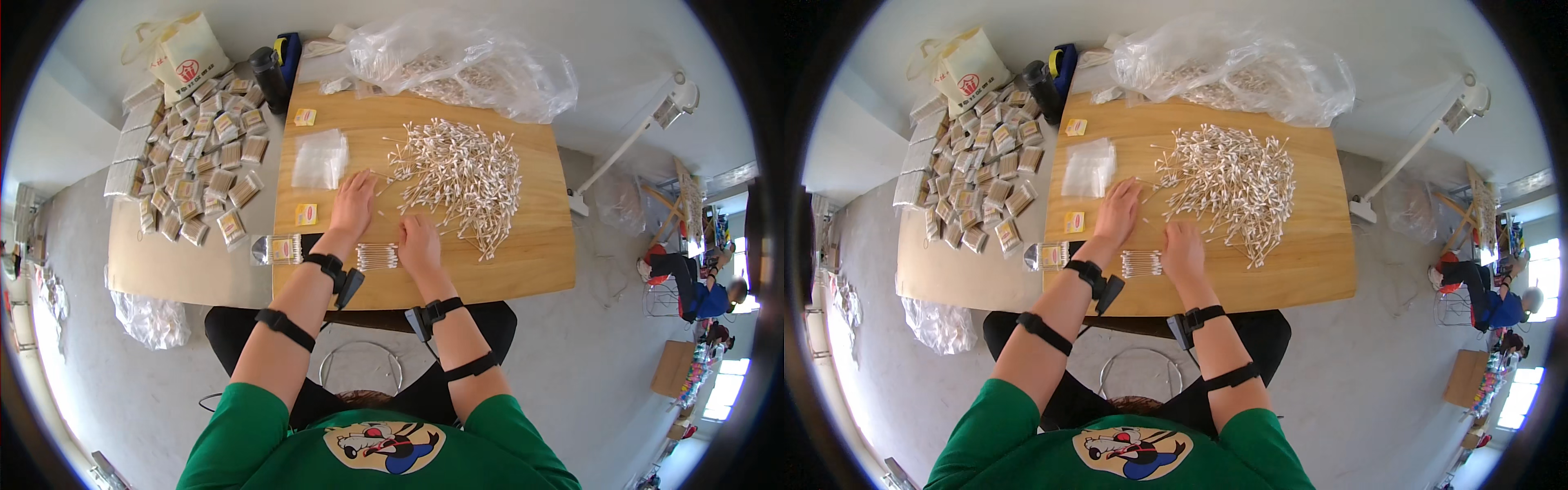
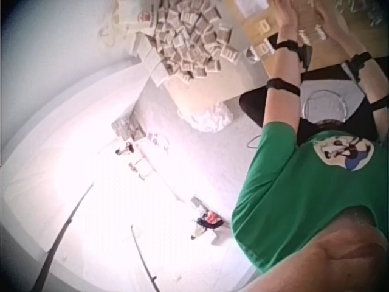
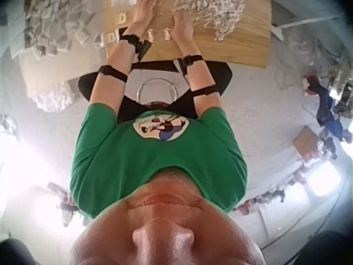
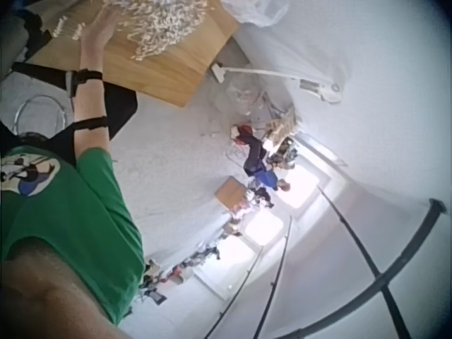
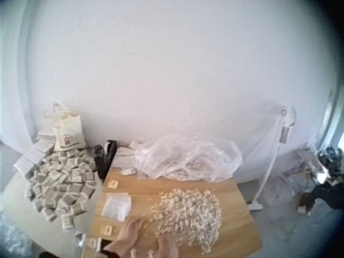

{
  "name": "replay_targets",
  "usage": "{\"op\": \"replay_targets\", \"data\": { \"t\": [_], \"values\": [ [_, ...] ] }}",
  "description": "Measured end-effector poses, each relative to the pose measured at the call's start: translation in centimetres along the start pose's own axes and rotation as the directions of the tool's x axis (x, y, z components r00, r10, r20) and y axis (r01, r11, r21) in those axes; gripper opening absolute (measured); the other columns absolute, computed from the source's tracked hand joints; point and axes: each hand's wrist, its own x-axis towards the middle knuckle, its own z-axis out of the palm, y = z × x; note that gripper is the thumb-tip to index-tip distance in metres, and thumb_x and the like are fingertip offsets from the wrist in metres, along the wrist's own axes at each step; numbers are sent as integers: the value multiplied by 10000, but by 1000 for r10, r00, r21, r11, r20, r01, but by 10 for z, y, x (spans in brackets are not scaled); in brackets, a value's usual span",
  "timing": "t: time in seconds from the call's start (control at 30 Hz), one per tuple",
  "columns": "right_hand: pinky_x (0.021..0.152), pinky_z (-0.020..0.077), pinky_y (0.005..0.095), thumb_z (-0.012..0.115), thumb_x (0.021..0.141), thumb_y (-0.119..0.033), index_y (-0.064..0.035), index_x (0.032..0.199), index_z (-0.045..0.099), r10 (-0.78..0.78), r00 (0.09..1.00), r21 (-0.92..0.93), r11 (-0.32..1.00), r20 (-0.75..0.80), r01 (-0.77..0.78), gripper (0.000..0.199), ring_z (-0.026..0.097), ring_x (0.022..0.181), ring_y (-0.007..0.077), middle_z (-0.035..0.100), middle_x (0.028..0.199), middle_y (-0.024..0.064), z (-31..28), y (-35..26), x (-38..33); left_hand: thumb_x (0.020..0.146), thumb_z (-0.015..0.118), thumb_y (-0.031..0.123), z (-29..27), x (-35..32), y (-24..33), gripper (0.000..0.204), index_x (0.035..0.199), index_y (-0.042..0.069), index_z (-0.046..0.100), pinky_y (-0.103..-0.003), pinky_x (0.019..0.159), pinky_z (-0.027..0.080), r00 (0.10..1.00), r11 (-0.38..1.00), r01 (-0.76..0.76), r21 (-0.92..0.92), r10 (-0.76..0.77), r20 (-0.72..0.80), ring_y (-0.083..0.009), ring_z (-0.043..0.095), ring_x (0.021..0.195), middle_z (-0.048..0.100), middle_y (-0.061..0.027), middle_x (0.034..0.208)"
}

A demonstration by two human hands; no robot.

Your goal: Counting cotton swabs and placing them into small plastic bags at a workbench.

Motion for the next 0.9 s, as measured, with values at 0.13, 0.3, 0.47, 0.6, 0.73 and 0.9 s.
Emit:
{"op": "replay_targets", "data": {
  "t": [0.13,0.3,0.47,0.6,0.73,0.9],
  "values": [
    [734,480,462,611,837,-46,-59,855,619,-88,996,133,987,4,87,24,584,864,366,603,871,138,-1,3,-3,888,542,73,9,22,-16,304,1178,48,629,-420,984,466,999,990,-33,134,30,29,-343,522,1216,579,-130,1295],
    [732,493,450,629,822,-39,-54,868,635,-104,993,215,972,56,90,48,598,833,350,610,846,117,-3,10,6,856,577,93,4,15,-7,196,1019,90,686,-416,884,498,985,994,14,104,-32,168,-315,582,1043,640,-82,1057],
    [714,505,439,643,811,-41,-73,908,654,48,999,170,984,-7,-46,102,606,851,340,609,871,117,0,4,21,824,616,86,-10,-20,13,110,910,94,684,-419,799,500,995,998,20,65,-26,101,-307,593,919,625,-68,915],
    [721,508,439,661,812,-68,-68,893,651,4,1000,122,993,-7,-3,82,609,862,337,606,881,122,2,4,19,810,641,90,-17,-37,14,84,881,96,685,-417,781,500,997,998,44,34,-46,68,-307,593,901,622,-68,896],
    [738,518,437,685,807,-134,-59,872,632,25,999,56,998,40,-27,113,615,875,329,609,884,127,-5,-14,16,809,648,93,-21,-45,15,71,868,93,687,-414,782,501,994,997,75,25,-77,80,-305,594,901,619,-70,884],
    [740,525,450,652,826,-147,-62,871,621,168,971,-78,984,172,-157,101,626,887,333,623,910,132,-4,-16,18,828,626,93,-28,-46,19,74,886,91,673,-419,828,489,983,997,58,51,-66,169,-312,590,928,608,-77,899]
  ]
}}
